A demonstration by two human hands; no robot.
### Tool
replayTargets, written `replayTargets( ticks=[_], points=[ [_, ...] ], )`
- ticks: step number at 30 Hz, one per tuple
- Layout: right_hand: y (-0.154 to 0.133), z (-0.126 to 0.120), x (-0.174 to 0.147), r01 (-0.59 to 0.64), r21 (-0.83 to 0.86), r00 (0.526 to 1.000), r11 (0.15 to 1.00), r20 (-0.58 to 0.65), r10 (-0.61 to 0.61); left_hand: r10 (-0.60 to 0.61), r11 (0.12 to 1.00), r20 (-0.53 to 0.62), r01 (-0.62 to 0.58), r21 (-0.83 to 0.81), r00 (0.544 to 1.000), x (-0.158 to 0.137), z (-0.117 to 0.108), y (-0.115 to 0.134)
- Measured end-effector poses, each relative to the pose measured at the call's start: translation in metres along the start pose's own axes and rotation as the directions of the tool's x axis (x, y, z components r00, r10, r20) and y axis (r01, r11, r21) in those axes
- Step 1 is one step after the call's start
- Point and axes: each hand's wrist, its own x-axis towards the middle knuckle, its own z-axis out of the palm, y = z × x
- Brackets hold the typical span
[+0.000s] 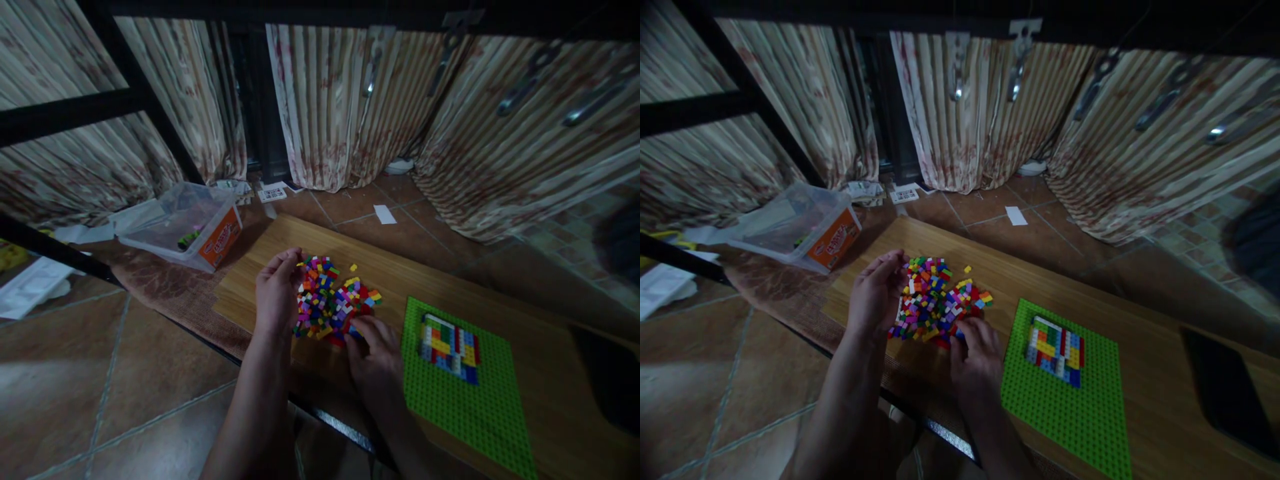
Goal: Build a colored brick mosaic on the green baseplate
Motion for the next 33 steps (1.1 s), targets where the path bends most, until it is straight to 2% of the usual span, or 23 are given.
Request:
replayTargets(
  ticks=[7,12,16,18,21,22,24,26,28,29,33],
  points=[
    [-0.015,0.021,-0.003,0.214,-0.013,0.975,0.977,0.065,-0.213,0.028,1.0,-0.033,-0.028,-0.013,0.999,0.004,-0.005,0.003],
    [-0.021,0.032,-0.001,0.228,-0.049,0.97,0.972,0.098,-0.222,0.015,0.999,-0.039,-0.017,-0.04,0.999,0.004,-0.007,0.005],
    [-0.02,0.026,0.001,0.184,0.031,0.981,0.982,0.054,-0.185,0.035,0.999,-0.062,-0.035,-0.001,0.997,0.005,-0.009,0.008],
    [-0.019,0.019,0.003,0.119,0.147,0.993,0.982,0.003,-0.121,0.033,0.995,-0.01,-0.031,0.096,0.999,0.004,-0.008,0.007],
    [-0.017,0.009,0.01,-0.096,0.393,0.995,0.915,0.006,0.102,-0.043,0.937,0.199,-0.03,0.349,0.979,-0.002,-0.003,0.001],
    [-0.016,0.005,0.012,-0.196,0.469,0.978,0.861,0.025,0.208,-0.085,0.904,0.282,-0.045,0.425,0.956,-0.006,-0.001,-0.003],
    [-0.011,-0.001,0.018,-0.366,0.586,0.914,0.723,0.079,0.398,-0.166,0.848,0.435,-0.097,0.522,0.885,-0.013,0.004,-0.012],
    [-0.006,-0.007,0.023,-0.464,0.66,0.847,0.59,0.135,0.515,-0.235,0.82,0.54,-0.133,0.557,0.809,-0.02,0.008,-0.021],
    [-0.001,-0.012,0.026,-0.505,0.703,0.807,0.5,0.179,0.563,-0.296,0.799,0.593,-0.146,0.583,0.749,-0.026,0.011,-0.03],
    [0.001,-0.014,0.027,-0.517,0.712,0.795,0.474,0.194,0.576,-0.318,0.789,0.598,-0.145,0.597,0.736,-0.028,0.013,-0.033],
    [0.002,-0.022,0.027,-0.527,0.709,0.785,0.469,0.193,0.589,-0.337,0.767,0.598,-0.156,0.622,0.727,-0.033,0.017,-0.042]
  ],
)
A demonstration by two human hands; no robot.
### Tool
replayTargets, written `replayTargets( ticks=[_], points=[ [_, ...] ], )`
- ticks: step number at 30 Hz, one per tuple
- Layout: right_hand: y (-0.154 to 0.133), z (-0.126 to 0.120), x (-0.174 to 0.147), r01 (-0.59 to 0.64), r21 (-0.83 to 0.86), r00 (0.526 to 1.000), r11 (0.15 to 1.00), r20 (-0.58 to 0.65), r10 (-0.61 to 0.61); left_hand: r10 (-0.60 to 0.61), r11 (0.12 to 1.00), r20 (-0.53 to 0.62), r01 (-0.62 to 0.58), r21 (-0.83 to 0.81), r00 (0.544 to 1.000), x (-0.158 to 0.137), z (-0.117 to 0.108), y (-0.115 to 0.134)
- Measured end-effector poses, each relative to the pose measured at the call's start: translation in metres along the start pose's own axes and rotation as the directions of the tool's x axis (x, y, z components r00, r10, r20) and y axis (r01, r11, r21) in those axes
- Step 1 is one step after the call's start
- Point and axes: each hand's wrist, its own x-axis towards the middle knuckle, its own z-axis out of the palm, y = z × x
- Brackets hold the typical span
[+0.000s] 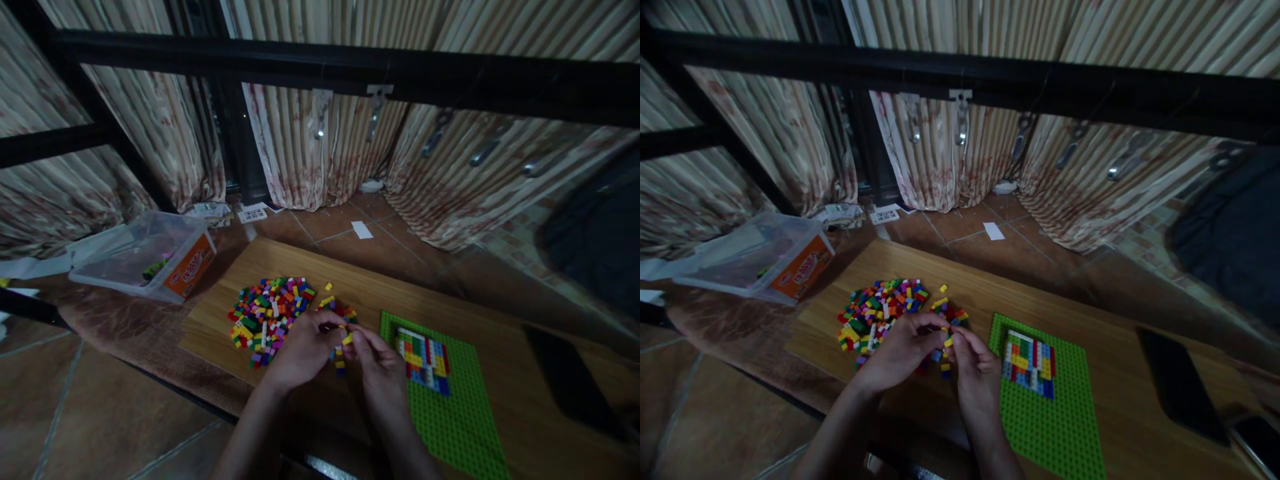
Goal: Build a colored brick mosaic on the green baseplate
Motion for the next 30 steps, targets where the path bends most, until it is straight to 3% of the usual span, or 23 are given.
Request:
replayTargets(
  ticks=[5,9,12,14,16,20,24,30],
  points=[
    [-0.003,-0.003,-0.001,0.035,0.026,0.999,0.999,0.023,-0.036,-0.039,0.999,-0.034,0.039,-0.007,0.999,0.001,0.01,0.001],
    [0.0,-0.004,0.0,-0.01,0.198,0.997,0.98,0.071,-0.005,-0.144,0.973,0.036,0.149,-0.179,0.989,0.001,0.016,0.005],
    [-0.001,-0.005,0.0,-0.048,0.285,0.997,0.957,0.07,0.029,-0.135,0.97,-0.032,0.125,-0.207,0.99,0.003,0.01,0.004],
    [-0.003,-0.008,0.0,-0.064,0.27,0.998,0.961,0.032,0.058,-0.096,0.994,-0.134,0.088,-0.062,0.986,0.004,0.001,0.001],
    [-0.004,-0.014,0.001,-0.076,0.209,0.997,0.975,-0.01,0.08,-0.039,0.978,-0.215,0.081,0.19,0.976,0.005,-0.008,-0.002],
    [-0.002,-0.028,0.004,-0.068,0.046,0.995,0.997,-0.07,0.071,0.048,0.798,-0.284,0.134,0.588,0.958,0.005,-0.018,-0.005],
    [0.0,-0.034,0.006,-0.062,-0.022,0.995,0.998,-0.085,0.06,0.047,0.656,-0.318,0.21,0.725,0.947,0.005,-0.012,-0.005],
    [-0.01,-0.041,0.005,-0.023,-0.03,0.993,0.999,-0.115,0.019,0.044,0.531,-0.354,0.278,0.8,0.934,0.006,-0.011,-0.005]
  ],
)
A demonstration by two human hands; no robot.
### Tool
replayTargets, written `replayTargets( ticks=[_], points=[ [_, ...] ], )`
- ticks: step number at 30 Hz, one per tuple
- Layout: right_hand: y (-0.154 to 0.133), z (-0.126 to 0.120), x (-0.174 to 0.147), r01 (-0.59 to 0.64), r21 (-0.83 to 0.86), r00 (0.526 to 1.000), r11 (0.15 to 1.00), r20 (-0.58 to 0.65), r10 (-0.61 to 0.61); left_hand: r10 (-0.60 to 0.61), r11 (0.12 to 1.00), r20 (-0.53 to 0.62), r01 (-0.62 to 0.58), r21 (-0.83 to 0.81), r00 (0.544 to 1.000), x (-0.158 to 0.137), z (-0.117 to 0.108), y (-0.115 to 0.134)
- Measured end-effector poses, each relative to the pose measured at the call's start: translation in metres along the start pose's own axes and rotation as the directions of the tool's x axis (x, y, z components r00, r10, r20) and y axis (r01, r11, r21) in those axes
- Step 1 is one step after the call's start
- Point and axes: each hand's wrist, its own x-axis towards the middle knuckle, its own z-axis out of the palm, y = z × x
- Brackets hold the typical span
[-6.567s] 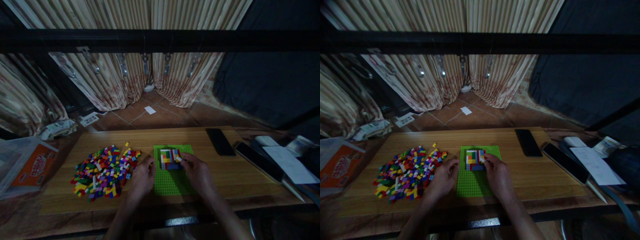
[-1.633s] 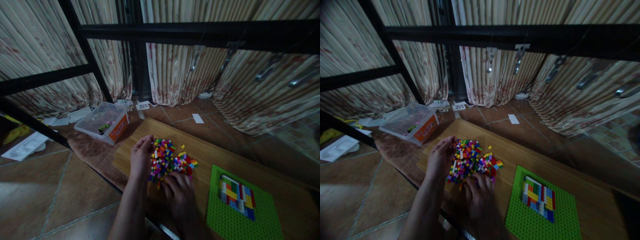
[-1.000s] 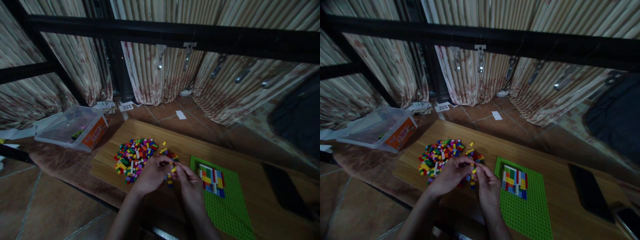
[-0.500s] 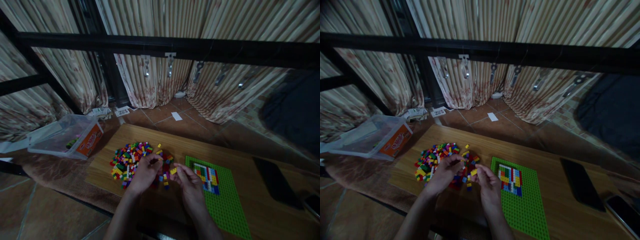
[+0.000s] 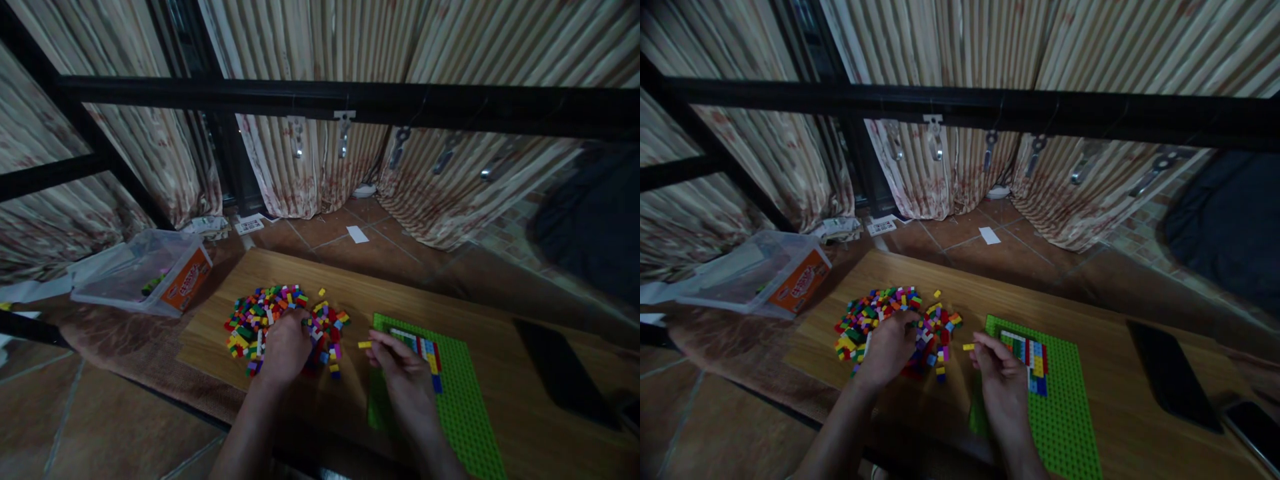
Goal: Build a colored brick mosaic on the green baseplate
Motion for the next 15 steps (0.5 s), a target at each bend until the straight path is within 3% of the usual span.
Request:
replayTargets(
  ticks=[8,15],
  points=[
    [-0.016,-0.044,0.016,-0.01,0.082,0.986,0.997,-0.164,0.024,0.035,0.993,-0.098,-0.046,-0.107,0.995,0.005,-0.002,-0.002],
    [-0.027,-0.103,0.03,0.084,0.108,0.91,0.991,-0.412,-0.032,0.199,0.902,-0.053,-0.204,-0.382,0.979,-0.007,0.011,0.03]
  ],
)
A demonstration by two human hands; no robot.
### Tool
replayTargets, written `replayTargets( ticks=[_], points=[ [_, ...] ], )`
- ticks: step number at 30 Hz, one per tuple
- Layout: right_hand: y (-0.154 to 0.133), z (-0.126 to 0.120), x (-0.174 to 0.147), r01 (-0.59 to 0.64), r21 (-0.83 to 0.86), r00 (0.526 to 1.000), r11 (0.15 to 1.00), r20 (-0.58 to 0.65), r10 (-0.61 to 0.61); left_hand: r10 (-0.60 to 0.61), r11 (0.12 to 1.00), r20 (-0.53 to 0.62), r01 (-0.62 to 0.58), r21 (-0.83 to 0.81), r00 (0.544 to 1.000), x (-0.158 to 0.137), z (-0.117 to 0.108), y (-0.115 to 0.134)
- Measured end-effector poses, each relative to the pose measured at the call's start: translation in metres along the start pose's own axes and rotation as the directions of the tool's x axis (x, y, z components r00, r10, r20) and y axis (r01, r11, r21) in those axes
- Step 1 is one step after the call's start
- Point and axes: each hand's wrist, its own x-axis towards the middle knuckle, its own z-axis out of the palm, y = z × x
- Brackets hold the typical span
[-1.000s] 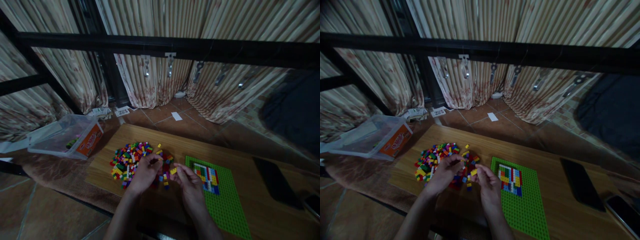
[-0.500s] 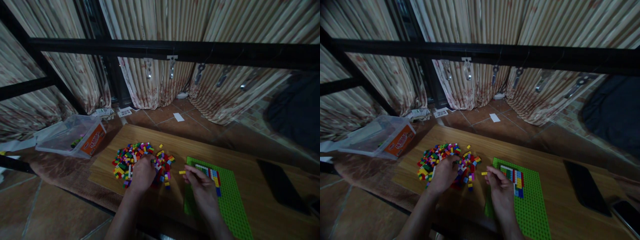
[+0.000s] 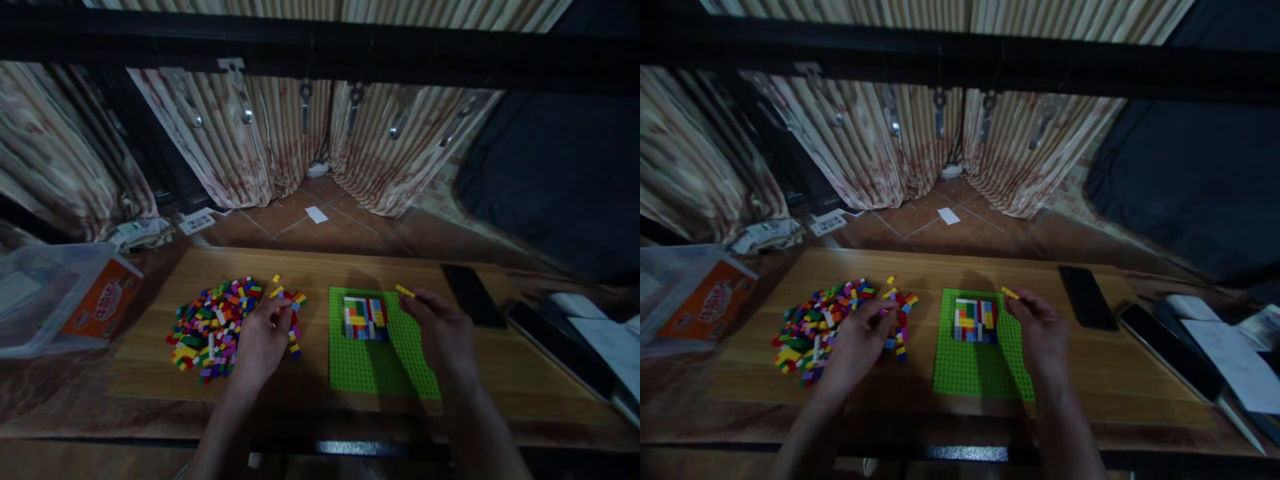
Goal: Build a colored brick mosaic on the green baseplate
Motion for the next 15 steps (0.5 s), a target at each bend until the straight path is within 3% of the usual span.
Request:
replayTargets(
  ticks=[4,7,15],
  points=[
    [0.003,-0.013,0.005,-0.008,-0.107,0.998,0.994,0.066,0.015,0.092,0.995,0.169,-0.082,-0.064,0.981,-0.012,0.031,0.016],
    [0.008,-0.017,-0.001,0.037,-0.277,0.986,0.96,0.164,0.009,0.094,0.996,0.269,-0.089,-0.029,0.959,-0.022,0.053,0.027],
    [0.022,-0.019,-0.032,0.246,-0.592,0.968,0.768,0.197,-0.158,0.141,0.974,0.236,-0.177,0.141,0.962,-0.035,0.091,0.041]
  ],
)
